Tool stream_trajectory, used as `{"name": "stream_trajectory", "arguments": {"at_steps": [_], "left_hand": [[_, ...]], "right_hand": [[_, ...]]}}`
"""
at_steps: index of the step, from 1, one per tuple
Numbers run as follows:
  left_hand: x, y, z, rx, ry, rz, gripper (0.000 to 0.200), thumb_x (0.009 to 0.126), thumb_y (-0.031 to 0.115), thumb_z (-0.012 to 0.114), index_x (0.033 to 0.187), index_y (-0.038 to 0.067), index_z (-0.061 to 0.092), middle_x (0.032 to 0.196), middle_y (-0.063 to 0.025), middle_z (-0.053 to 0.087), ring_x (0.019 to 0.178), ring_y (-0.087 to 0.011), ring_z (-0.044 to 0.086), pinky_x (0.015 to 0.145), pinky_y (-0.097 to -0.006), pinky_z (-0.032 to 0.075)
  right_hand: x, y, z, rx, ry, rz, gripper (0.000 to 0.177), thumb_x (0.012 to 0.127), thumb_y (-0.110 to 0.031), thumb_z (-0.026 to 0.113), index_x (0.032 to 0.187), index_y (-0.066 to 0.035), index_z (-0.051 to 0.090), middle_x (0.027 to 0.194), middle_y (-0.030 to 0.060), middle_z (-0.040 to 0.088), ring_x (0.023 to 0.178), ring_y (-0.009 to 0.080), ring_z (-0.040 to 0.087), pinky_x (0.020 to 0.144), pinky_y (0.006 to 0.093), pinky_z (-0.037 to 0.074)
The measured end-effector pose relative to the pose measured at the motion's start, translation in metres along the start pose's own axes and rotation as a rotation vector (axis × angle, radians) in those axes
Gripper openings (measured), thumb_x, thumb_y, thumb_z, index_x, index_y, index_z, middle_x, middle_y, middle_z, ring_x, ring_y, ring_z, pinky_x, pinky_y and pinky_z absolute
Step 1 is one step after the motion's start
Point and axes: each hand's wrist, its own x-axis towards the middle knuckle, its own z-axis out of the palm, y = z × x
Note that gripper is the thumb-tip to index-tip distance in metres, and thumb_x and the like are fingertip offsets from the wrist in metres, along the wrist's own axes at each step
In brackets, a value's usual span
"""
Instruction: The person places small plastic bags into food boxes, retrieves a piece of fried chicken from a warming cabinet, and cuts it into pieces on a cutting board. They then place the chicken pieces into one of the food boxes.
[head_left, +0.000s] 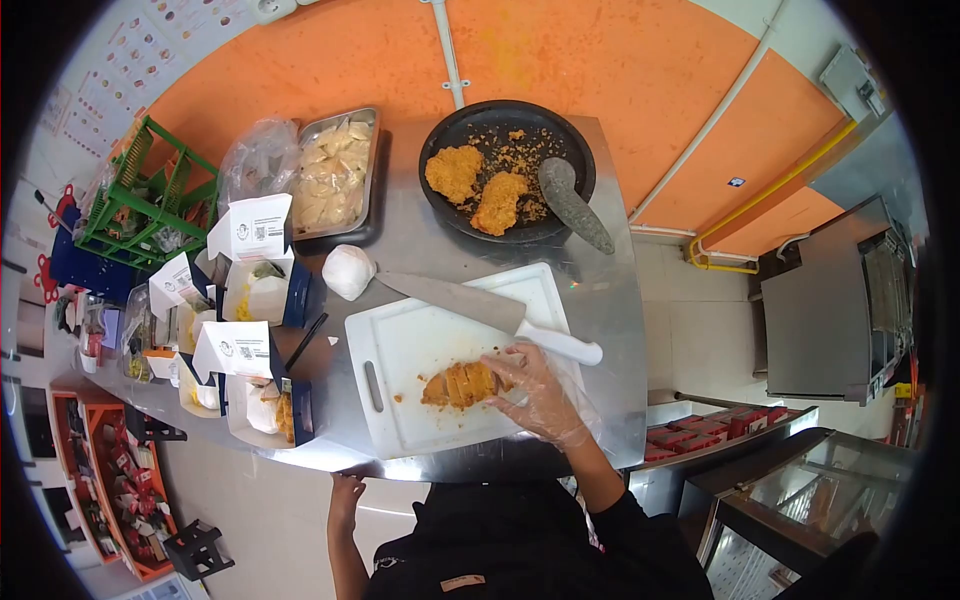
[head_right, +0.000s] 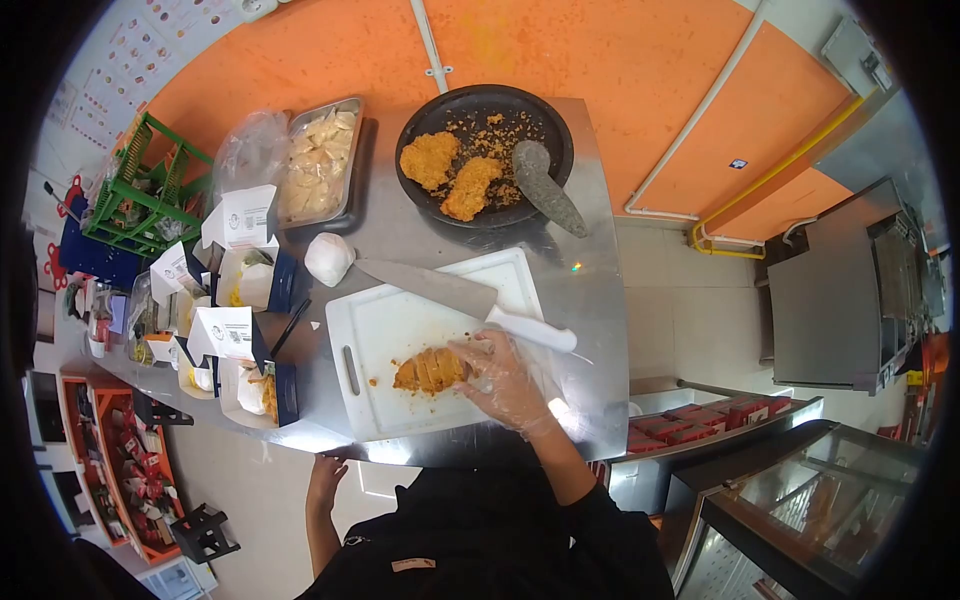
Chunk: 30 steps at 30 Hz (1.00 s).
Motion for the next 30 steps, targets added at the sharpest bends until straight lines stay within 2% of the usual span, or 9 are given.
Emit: {"name": "stream_trajectory", "arguments": {"at_steps": [2, 5, 6, 8, 15, 23, 27, 29, 30], "left_hand": [[0.001, -0.003, 0.000, 0.020, 0.003, 0.006, 0.048, 0.084, 0.006, 0.048, 0.128, 0.006, 0.030, 0.120, -0.0132, 0.044, 0.121, -0.0300, 0.047, 0.098, -0.0408, 0.042], [-0.002, -0.002, 0.000, -0.049, -0.023, 0.038, 0.048, 0.084, 0.007, 0.049, 0.127, 0.006, 0.029, 0.119, -0.0128, 0.044, 0.122, -0.0307, 0.046, 0.099, -0.0411, 0.041], [-0.002, -0.003, 0.000, -0.048, -0.021, 0.034, 0.048, 0.084, 0.007, 0.049, 0.127, 0.006, 0.029, 0.119, -0.0128, 0.044, 0.122, -0.0307, 0.046, 0.099, -0.0411, 0.041], [-0.002, -0.004, -0.001, -0.012, -0.030, 0.058, 0.047, 0.084, 0.006, 0.049, 0.127, 0.006, 0.029, 0.118, -0.0121, 0.044, 0.123, -0.0312, 0.046, 0.099, -0.0420, 0.041], [-0.007, 0.006, 0.008, -0.009, 0.008, 0.013, 0.049, 0.081, 0.005, 0.048, 0.126, 0.006, 0.030, 0.125, -0.0133, 0.042, 0.123, -0.0320, 0.045, 0.100, -0.0416, 0.040], [-0.003, -0.003, 0.001, -0.035, 0.001, 0.035, 0.052, 0.078, 0.007, 0.048, 0.128, 0.006, 0.032, 0.124, -0.0132, 0.045, 0.124, -0.0319, 0.044, 0.100, -0.0423, 0.039], [-0.003, -0.002, 0.002, -0.016, -0.009, 0.042, 0.051, 0.079, 0.007, 0.048, 0.127, 0.006, 0.032, 0.125, -0.0125, 0.044, 0.124, -0.0316, 0.044, 0.100, -0.0428, 0.038], [-0.004, 0.000, 0.004, -0.088, 0.025, 0.042, 0.046, 0.073, 0.000, 0.052, 0.116, 0.002, 0.036, 0.111, -0.0117, 0.044, 0.114, -0.0276, 0.048, 0.093, -0.0353, 0.042], [-0.004, 0.001, 0.005, -0.087, 0.024, 0.042, 0.046, 0.073, 0.000, 0.052, 0.116, 0.002, 0.036, 0.111, -0.0117, 0.044, 0.114, -0.0276, 0.048, 0.093, -0.0353, 0.042]], "right_hand": [[0.001, 0.006, 0.004, -0.097, 0.024, -0.113, 0.040, 0.073, -0.014, 0.072, 0.112, -0.014, 0.064, 0.117, 0.0161, 0.045, 0.111, 0.0339, 0.047, 0.095, 0.0416, 0.041], [0.000, 0.013, 0.005, -0.112, 0.030, -0.141, 0.040, 0.073, -0.013, 0.072, 0.112, -0.013, 0.064, 0.117, 0.0163, 0.046, 0.111, 0.0342, 0.047, 0.095, 0.0415, 0.041], [-0.001, 0.015, 0.005, -0.110, 0.027, -0.139, 0.040, 0.073, -0.013, 0.072, 0.112, -0.013, 0.064, 0.117, 0.0163, 0.046, 0.111, 0.0342, 0.047, 0.095, 0.0415, 0.041], [-0.003, 0.019, 0.004, -0.103, 0.035, -0.103, 0.040, 0.073, -0.011, 0.074, 0.112, -0.013, 0.065, 0.117, 0.0140, 0.046, 0.108, 0.0287, 0.048, 0.088, 0.0354, 0.044], [-0.004, 0.021, 0.004, -0.046, 0.037, -0.048, 0.038, 0.073, -0.010, 0.072, 0.110, -0.011, 0.065, 0.116, 0.0135, 0.045, 0.107, 0.0282, 0.048, 0.089, 0.0345, 0.043], [0.001, 0.001, 0.022, -0.168, 0.126, -0.056, 0.044, 0.072, -0.021, 0.075, 0.114, -0.014, 0.062, 0.121, 0.0155, 0.042, 0.117, 0.0346, 0.041, 0.099, 0.0448, 0.036], [-0.001, 0.001, 0.025, -0.194, 0.100, -0.023, 0.045, 0.072, -0.023, 0.075, 0.114, -0.015, 0.062, 0.120, 0.0151, 0.042, 0.116, 0.0351, 0.041, 0.100, 0.0450, 0.034], [-0.004, 0.003, 0.023, -0.248, 0.100, -0.037, 0.043, 0.071, -0.024, 0.076, 0.111, -0.014, 0.063, 0.117, 0.0146, 0.044, 0.113, 0.0343, 0.042, 0.099, 0.0445, 0.034], [-0.004, 0.002, 0.024, -0.249, 0.101, -0.036, 0.043, 0.071, -0.024, 0.076, 0.111, -0.014, 0.063, 0.117, 0.0146, 0.044, 0.113, 0.0343, 0.042, 0.099, 0.0445, 0.034]]}}
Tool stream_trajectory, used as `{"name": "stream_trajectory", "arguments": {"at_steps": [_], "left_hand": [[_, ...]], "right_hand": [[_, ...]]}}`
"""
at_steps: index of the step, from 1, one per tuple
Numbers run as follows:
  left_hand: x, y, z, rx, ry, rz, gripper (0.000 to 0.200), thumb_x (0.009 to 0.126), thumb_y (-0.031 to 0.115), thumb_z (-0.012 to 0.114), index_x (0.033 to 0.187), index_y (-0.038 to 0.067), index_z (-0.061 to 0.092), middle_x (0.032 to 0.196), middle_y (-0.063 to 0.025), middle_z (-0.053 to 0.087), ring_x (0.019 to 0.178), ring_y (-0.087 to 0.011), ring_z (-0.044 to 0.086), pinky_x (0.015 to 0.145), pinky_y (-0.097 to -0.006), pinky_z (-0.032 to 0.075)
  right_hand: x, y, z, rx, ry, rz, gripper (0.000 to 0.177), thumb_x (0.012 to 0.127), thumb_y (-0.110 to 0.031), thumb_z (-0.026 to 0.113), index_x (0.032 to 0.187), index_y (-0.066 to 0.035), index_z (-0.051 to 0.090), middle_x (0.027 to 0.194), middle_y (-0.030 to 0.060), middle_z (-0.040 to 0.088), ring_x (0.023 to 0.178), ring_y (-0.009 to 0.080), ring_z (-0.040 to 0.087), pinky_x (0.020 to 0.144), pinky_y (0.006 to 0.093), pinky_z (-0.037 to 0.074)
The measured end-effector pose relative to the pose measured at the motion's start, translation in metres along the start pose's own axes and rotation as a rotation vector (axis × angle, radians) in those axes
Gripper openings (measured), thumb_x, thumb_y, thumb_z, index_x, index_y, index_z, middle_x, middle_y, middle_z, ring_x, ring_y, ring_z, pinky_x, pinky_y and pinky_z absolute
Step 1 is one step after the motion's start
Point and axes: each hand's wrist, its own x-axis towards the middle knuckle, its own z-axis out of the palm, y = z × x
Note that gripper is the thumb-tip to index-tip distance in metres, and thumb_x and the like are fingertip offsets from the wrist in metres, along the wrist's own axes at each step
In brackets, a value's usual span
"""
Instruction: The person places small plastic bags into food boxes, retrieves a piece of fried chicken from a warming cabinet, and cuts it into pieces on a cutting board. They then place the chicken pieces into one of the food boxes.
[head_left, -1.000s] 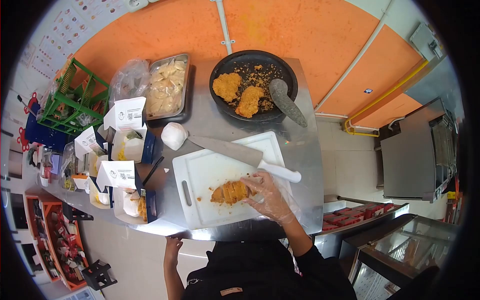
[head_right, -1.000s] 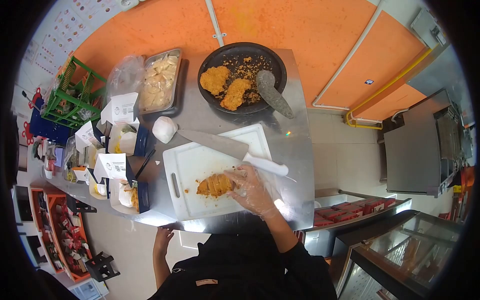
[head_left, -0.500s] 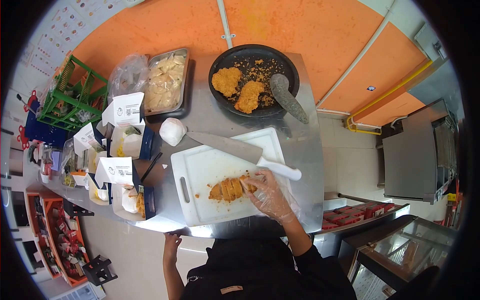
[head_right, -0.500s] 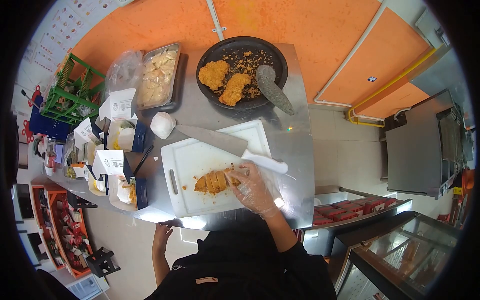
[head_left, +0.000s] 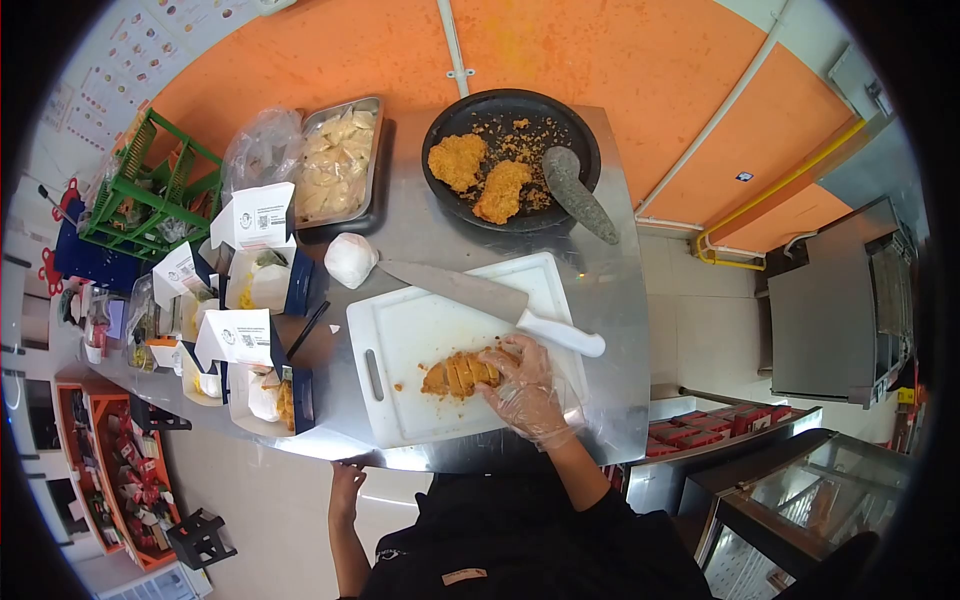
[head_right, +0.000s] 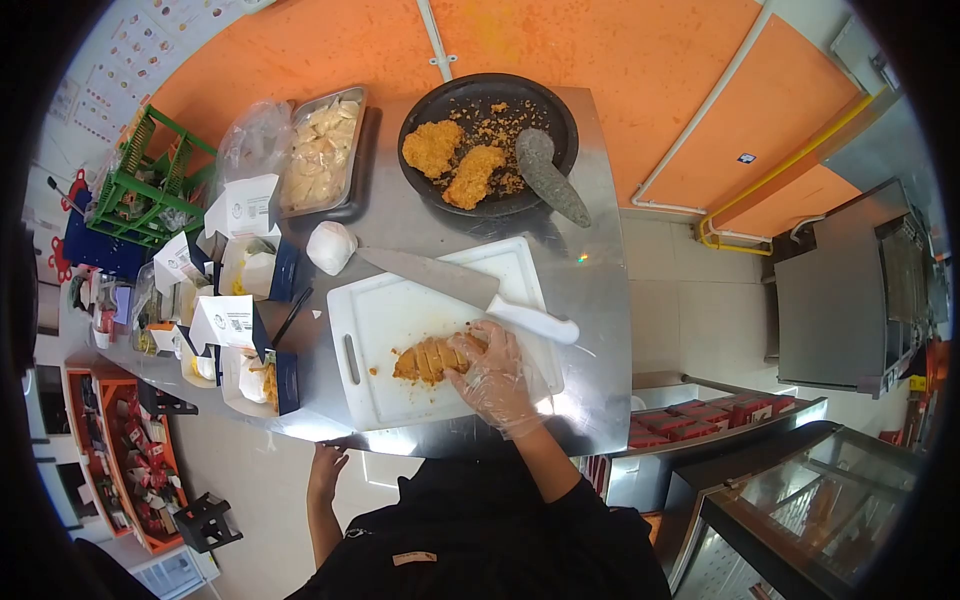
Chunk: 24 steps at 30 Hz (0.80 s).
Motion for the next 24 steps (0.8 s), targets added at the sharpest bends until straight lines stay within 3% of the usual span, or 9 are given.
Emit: {"name": "stream_trajectory", "arguments": {"at_steps": [5, 11, 14, 24], "left_hand": [[-0.004, 0.005, 0.002, -0.011, -0.025, 0.001, 0.053, 0.074, 0.001, 0.051, 0.124, 0.004, 0.033, 0.117, -0.0131, 0.044, 0.121, -0.0302, 0.045, 0.096, -0.0354, 0.041], [-0.002, 0.001, -0.001, 0.021, -0.045, 0.001, 0.059, 0.077, 0.004, 0.049, 0.132, 0.005, 0.028, 0.124, -0.0126, 0.043, 0.122, -0.0292, 0.045, 0.096, -0.0364, 0.040], [-0.001, 0.001, -0.004, 0.059, -0.064, 0.008, 0.050, 0.081, 0.008, 0.049, 0.128, 0.006, 0.032, 0.129, -0.0129, 0.041, 0.125, -0.0317, 0.043, 0.101, -0.0440, 0.038], [0.003, -0.004, -0.006, 0.065, -0.071, -0.003, 0.066, 0.079, 0.008, 0.048, 0.139, 0.008, 0.021, 0.134, -0.0143, 0.040, 0.126, -0.0324, 0.042, 0.102, -0.0450, 0.036]], "right_hand": [[0.006, -0.011, 0.007, -0.068, 0.054, 0.055, 0.042, 0.067, -0.028, 0.079, 0.100, -0.009, 0.062, 0.113, 0.0129, 0.047, 0.109, 0.0314, 0.045, 0.095, 0.0436, 0.036], [0.006, -0.011, 0.011, -0.063, 0.087, 0.051, 0.045, 0.064, -0.031, 0.078, 0.098, -0.007, 0.063, 0.111, 0.0139, 0.048, 0.106, 0.0321, 0.046, 0.092, 0.0444, 0.037], [0.005, -0.011, 0.008, -0.068, 0.097, 0.037, 0.045, 0.064, -0.030, 0.078, 0.099, -0.007, 0.063, 0.111, 0.0141, 0.048, 0.105, 0.0322, 0.046, 0.092, 0.0445, 0.037], [-0.004, 0.003, 0.005, -0.009, 0.098, 0.061, 0.044, 0.068, -0.027, 0.077, 0.106, -0.010, 0.061, 0.117, 0.0154, 0.046, 0.110, 0.0343, 0.045, 0.096, 0.0460, 0.034]]}}
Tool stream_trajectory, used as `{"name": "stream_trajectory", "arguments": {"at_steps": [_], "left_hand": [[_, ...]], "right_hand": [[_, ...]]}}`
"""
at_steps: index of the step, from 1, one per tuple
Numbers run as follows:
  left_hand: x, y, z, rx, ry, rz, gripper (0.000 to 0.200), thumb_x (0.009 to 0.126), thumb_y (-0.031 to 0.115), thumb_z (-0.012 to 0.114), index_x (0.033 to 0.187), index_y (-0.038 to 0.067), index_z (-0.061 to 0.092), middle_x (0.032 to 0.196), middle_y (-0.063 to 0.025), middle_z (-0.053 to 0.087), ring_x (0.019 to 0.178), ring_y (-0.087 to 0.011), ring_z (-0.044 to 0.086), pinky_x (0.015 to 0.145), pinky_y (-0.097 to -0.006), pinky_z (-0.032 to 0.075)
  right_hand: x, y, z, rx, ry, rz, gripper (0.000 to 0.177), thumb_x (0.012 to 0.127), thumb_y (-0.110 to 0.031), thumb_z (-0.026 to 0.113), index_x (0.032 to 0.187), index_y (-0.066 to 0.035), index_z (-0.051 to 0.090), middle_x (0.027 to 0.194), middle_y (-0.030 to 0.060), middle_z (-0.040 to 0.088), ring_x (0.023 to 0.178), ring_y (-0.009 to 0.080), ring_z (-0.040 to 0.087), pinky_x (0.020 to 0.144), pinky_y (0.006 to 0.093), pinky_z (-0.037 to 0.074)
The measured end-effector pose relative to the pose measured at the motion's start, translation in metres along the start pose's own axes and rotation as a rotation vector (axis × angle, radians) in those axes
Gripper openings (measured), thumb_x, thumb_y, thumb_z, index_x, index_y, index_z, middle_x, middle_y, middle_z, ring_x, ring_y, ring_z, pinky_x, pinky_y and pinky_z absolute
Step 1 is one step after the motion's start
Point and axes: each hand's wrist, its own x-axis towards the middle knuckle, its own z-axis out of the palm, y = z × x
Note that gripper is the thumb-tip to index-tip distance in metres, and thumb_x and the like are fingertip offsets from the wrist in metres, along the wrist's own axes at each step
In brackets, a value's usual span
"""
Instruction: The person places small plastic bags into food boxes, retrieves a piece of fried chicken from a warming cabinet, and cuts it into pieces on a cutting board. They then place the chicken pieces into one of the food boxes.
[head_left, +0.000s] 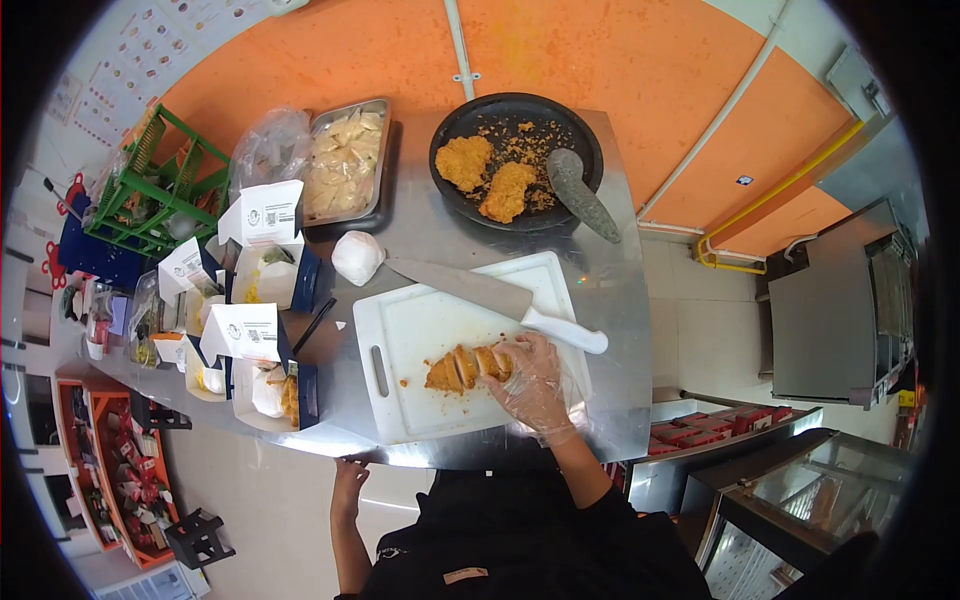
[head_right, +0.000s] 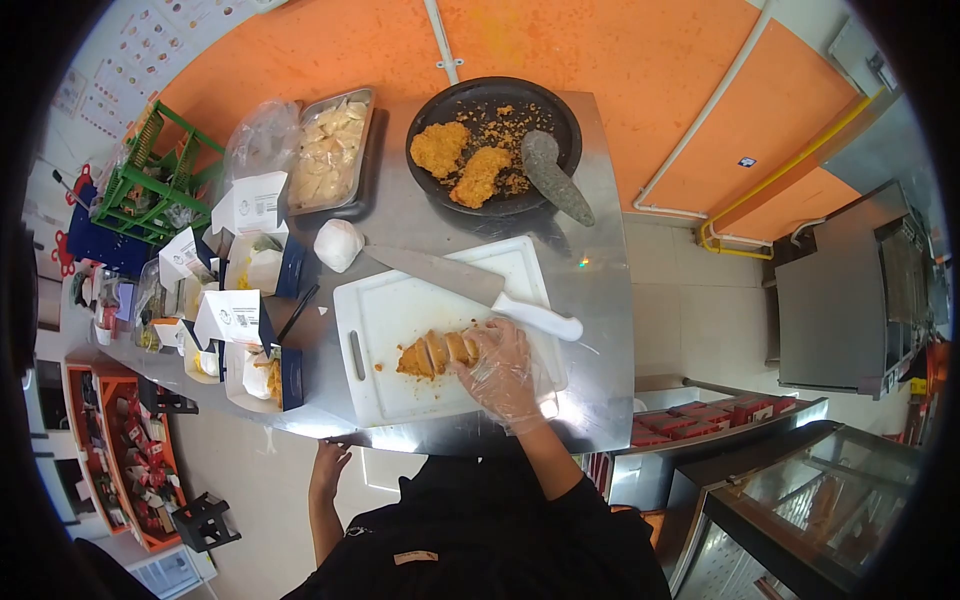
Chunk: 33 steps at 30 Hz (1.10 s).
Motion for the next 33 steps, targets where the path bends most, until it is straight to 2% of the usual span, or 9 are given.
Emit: {"name": "stream_trajectory", "arguments": {"at_steps": [6, 8, 14, 18, 21, 23, 26, 29, 33], "left_hand": [[-0.003, -0.002, -0.001, -0.042, -0.009, 0.033, 0.062, 0.079, 0.007, 0.048, 0.136, 0.005, 0.023, 0.132, -0.0153, 0.040, 0.125, -0.0324, 0.042, 0.102, -0.0437, 0.036], [-0.003, -0.001, -0.001, -0.035, -0.010, 0.025, 0.061, 0.080, 0.007, 0.049, 0.135, 0.005, 0.023, 0.131, -0.0154, 0.041, 0.125, -0.0322, 0.043, 0.102, -0.0436, 0.036], [-0.001, -0.001, -0.001, -0.021, -0.020, 0.016, 0.062, 0.079, 0.007, 0.048, 0.136, 0.006, 0.022, 0.130, -0.0154, 0.041, 0.125, -0.0321, 0.043, 0.103, -0.0439, 0.036], [0.000, 0.000, -0.002, -0.006, -0.020, 0.003, 0.062, 0.079, 0.006, 0.047, 0.136, 0.007, 0.022, 0.131, -0.0153, 0.041, 0.124, -0.0318, 0.044, 0.103, -0.0439, 0.036], [-0.004, 0.004, 0.000, -0.005, -0.029, 0.017, 0.060, 0.080, 0.006, 0.047, 0.135, 0.008, 0.023, 0.132, -0.0149, 0.041, 0.124, -0.0313, 0.044, 0.103, -0.0437, 0.037], [-0.002, 0.002, 0.000, -0.036, -0.006, 0.000, 0.073, 0.072, 0.009, 0.050, 0.139, 0.006, 0.020, 0.133, -0.0161, 0.039, 0.126, -0.0312, 0.043, 0.099, -0.0402, 0.037], [-0.003, 0.004, 0.000, -0.012, -0.041, 0.023, 0.072, 0.074, 0.011, 0.050, 0.139, 0.006, 0.020, 0.133, -0.0162, 0.039, 0.127, -0.0303, 0.042, 0.099, -0.0403, 0.037], [-0.002, 0.000, -0.001, 0.018, -0.037, 0.047, 0.069, 0.076, 0.013, 0.049, 0.139, 0.006, 0.021, 0.133, -0.0159, 0.038, 0.127, -0.0299, 0.041, 0.099, -0.0404, 0.037], [0.004, -0.009, -0.007, 0.035, -0.036, 0.028, 0.069, 0.078, 0.014, 0.048, 0.140, 0.005, 0.019, 0.134, -0.0159, 0.037, 0.128, -0.0305, 0.040, 0.099, -0.0404, 0.037]], "right_hand": [[0.003, -0.014, -0.001, -0.008, 0.000, -0.072, 0.038, 0.071, -0.020, 0.072, 0.107, -0.013, 0.062, 0.120, 0.0152, 0.046, 0.112, 0.0361, 0.043, 0.097, 0.0477, 0.034], [0.002, -0.018, 0.003, -0.115, -0.108, -0.183, 0.036, 0.073, -0.014, 0.068, 0.109, -0.016, 0.063, 0.126, 0.0162, 0.043, 0.118, 0.0362, 0.039, 0.102, 0.0484, 0.029], [0.004, -0.035, 0.009, -0.043, -0.081, -0.229, 0.031, 0.074, -0.007, 0.060, 0.103, -0.019, 0.067, 0.133, 0.0149, 0.040, 0.121, 0.0412, 0.034, 0.105, 0.0515, 0.023], [0.014, -0.027, 0.013, -0.048, -0.110, -0.231, 0.029, 0.076, -0.008, 0.058, 0.099, -0.020, 0.070, 0.135, 0.0149, 0.039, 0.122, 0.0405, 0.034, 0.104, 0.0538, 0.022], [0.021, -0.018, 0.015, -0.048, -0.215, -0.211, 0.025, 0.080, -0.013, 0.055, 0.096, -0.022, 0.072, 0.137, 0.0144, 0.036, 0.123, 0.0419, 0.032, 0.103, 0.0564, 0.022], [0.025, -0.010, 0.021, -0.046, -0.318, -0.202, 0.024, 0.081, -0.018, 0.056, 0.099, -0.028, 0.068, 0.138, 0.0138, 0.037, 0.129, 0.0440, 0.028, 0.107, 0.0564, 0.016], [0.035, -0.010, 0.018, -0.103, -0.424, -0.236, 0.021, 0.084, -0.022, 0.054, 0.096, -0.032, 0.067, 0.140, 0.0144, 0.035, 0.130, 0.0460, 0.026, 0.107, 0.0574, 0.016], [0.044, -0.006, 0.013, -0.212, -0.435, -0.340, 0.031, 0.086, -0.015, 0.049, 0.106, -0.034, 0.064, 0.138, 0.0144, 0.035, 0.125, 0.0459, 0.031, 0.103, 0.0581, 0.023], [0.050, 0.002, 0.010, -0.163, -0.469, -0.324, 0.030, 0.086, -0.015, 0.049, 0.105, -0.034, 0.062, 0.139, 0.0138, 0.035, 0.125, 0.0455, 0.032, 0.103, 0.0573, 0.024]]}}
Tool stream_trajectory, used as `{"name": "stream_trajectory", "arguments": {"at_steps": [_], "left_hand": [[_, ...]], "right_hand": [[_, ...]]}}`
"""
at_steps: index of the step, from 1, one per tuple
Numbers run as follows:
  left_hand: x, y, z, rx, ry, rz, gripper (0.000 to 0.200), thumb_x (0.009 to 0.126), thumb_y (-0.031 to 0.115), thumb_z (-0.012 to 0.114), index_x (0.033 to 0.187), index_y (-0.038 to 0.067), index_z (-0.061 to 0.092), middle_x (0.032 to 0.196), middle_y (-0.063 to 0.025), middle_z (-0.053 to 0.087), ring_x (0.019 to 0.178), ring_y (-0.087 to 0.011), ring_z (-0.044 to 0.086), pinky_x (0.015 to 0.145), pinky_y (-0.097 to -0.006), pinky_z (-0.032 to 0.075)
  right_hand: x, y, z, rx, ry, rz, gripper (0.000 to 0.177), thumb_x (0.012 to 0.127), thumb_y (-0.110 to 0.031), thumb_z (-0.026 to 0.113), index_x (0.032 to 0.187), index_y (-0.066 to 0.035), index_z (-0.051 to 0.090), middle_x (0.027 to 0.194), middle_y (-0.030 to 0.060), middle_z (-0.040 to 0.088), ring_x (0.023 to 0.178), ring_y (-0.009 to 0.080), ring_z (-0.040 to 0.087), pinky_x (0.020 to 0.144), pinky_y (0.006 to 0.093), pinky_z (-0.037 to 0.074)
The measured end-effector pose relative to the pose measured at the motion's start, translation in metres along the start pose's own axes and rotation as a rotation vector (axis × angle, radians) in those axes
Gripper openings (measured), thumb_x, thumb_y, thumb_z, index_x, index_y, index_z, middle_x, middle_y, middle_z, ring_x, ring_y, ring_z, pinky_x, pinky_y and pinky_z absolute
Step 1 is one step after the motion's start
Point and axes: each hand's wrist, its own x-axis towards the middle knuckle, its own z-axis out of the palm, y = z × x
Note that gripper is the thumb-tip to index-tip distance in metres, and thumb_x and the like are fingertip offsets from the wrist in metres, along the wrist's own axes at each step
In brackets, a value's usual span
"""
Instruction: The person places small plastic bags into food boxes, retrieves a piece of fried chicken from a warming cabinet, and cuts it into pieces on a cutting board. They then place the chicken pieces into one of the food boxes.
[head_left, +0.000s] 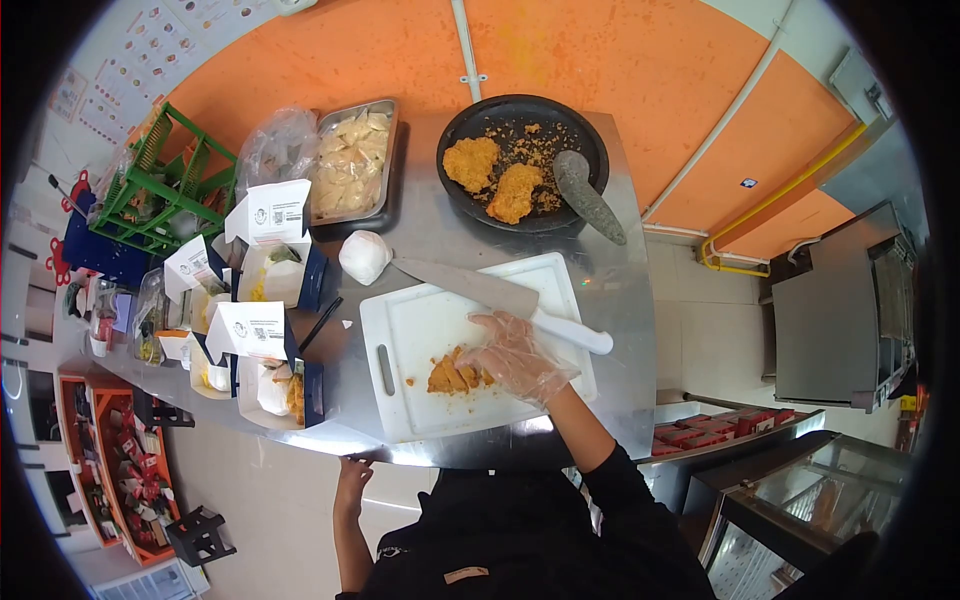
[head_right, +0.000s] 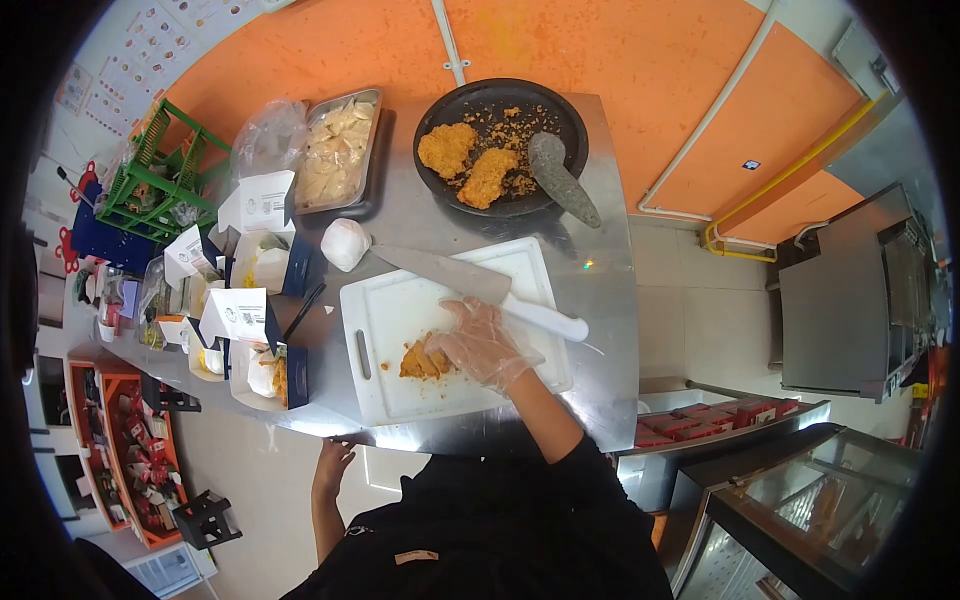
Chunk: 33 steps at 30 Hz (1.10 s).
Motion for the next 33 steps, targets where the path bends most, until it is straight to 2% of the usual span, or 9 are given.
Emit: {"name": "stream_trajectory", "arguments": {"at_steps": [3, 5, 6, 8, 12, 17, 20, 26, 33], "left_hand": [[-0.002, 0.006, 0.002, -0.018, -0.012, -0.016, 0.071, 0.078, 0.014, 0.048, 0.141, 0.005, 0.016, 0.136, -0.0165, 0.036, 0.128, -0.0309, 0.041, 0.099, -0.0401, 0.037], [-0.001, 0.005, 0.001, -0.031, 0.003, -0.028, 0.076, 0.076, 0.011, 0.049, 0.143, 0.006, 0.014, 0.137, -0.0166, 0.036, 0.127, -0.0312, 0.042, 0.099, -0.0396, 0.037], [-0.001, 0.004, 0.001, -0.034, 0.004, -0.027, 0.076, 0.076, 0.011, 0.049, 0.143, 0.006, 0.014, 0.137, -0.0166, 0.036, 0.127, -0.0312, 0.042, 0.099, -0.0396, 0.037], [-0.006, 0.011, 0.006, -0.030, 0.004, 0.005, 0.061, 0.081, 0.007, 0.048, 0.136, 0.006, 0.022, 0.133, -0.0150, 0.039, 0.125, -0.0329, 0.043, 0.101, -0.0440, 0.038], [-0.004, 0.007, 0.006, -0.037, 0.041, -0.012, 0.064, 0.080, 0.007, 0.048, 0.138, 0.007, 0.021, 0.133, -0.0146, 0.039, 0.125, -0.0324, 0.043, 0.101, -0.0443, 0.037], [-0.003, 0.010, 0.007, -0.003, 0.020, -0.027, 0.068, 0.079, 0.007, 0.047, 0.140, 0.009, 0.018, 0.133, -0.0137, 0.039, 0.126, -0.0315, 0.042, 0.102, -0.0444, 0.036], [-0.006, 0.012, 0.008, -0.014, 0.017, -0.020, 0.066, 0.079, 0.008, 0.048, 0.139, 0.010, 0.020, 0.133, -0.0132, 0.039, 0.126, -0.0306, 0.042, 0.102, -0.0442, 0.036], [-0.007, 0.010, 0.008, -0.056, 0.012, 0.000, 0.063, 0.078, 0.008, 0.049, 0.136, 0.010, 0.024, 0.132, -0.0121, 0.040, 0.126, -0.0294, 0.042, 0.101, -0.0435, 0.036], [-0.006, 0.009, 0.007, -0.081, 0.013, -0.007, 0.063, 0.078, 0.007, 0.049, 0.136, 0.010, 0.024, 0.131, -0.0123, 0.040, 0.126, -0.0292, 0.043, 0.100, -0.0412, 0.038]], "right_hand": [[0.000, -0.001, -0.009, -0.071, 0.013, -0.032, 0.027, 0.085, -0.016, 0.051, 0.101, -0.032, 0.065, 0.139, 0.0138, 0.036, 0.126, 0.0446, 0.032, 0.104, 0.0560, 0.024], [-0.002, 0.000, -0.014, -0.061, 0.054, 0.034, 0.016, 0.085, -0.028, 0.054, 0.085, -0.025, 0.070, 0.137, 0.0142, 0.040, 0.126, 0.0473, 0.032, 0.103, 0.0585, 0.021], [-0.003, 0.002, -0.015, -0.062, 0.053, 0.031, 0.016, 0.085, -0.028, 0.054, 0.085, -0.025, 0.070, 0.137, 0.0142, 0.040, 0.126, 0.0473, 0.032, 0.103, 0.0585, 0.021], [-0.006, 0.005, -0.015, -0.103, 0.055, 0.059, 0.019, 0.086, -0.027, 0.053, 0.082, -0.024, 0.071, 0.136, 0.0133, 0.041, 0.126, 0.0449, 0.033, 0.103, 0.0579, 0.021], [-0.009, 0.007, -0.005, -0.005, 0.137, 0.086, 0.017, 0.084, -0.024, 0.054, 0.084, -0.023, 0.070, 0.134, 0.0126, 0.042, 0.125, 0.0423, 0.035, 0.103, 0.0552, 0.023], [-0.004, -0.022, -0.003, 0.214, 0.275, -0.086, 0.015, 0.079, -0.021, 0.057, 0.089, -0.022, 0.069, 0.132, 0.0122, 0.043, 0.122, 0.0399, 0.038, 0.104, 0.0503, 0.026], [-0.002, -0.027, 0.007, 0.143, 0.247, -0.097, 0.019, 0.081, -0.016, 0.056, 0.090, -0.021, 0.071, 0.133, 0.0128, 0.043, 0.123, 0.0386, 0.036, 0.104, 0.0506, 0.026], [0.003, -0.030, 0.010, 0.042, 0.122, -0.035, 0.022, 0.082, -0.021, 0.054, 0.094, -0.024, 0.072, 0.136, 0.0144, 0.040, 0.123, 0.0399, 0.036, 0.105, 0.0501, 0.025], [0.000, -0.021, -0.003, 0.070, 0.165, -0.013, 0.024, 0.082, -0.021, 0.053, 0.094, -0.024, 0.073, 0.136, 0.0122, 0.040, 0.125, 0.0387, 0.033, 0.106, 0.0503, 0.023]]}}
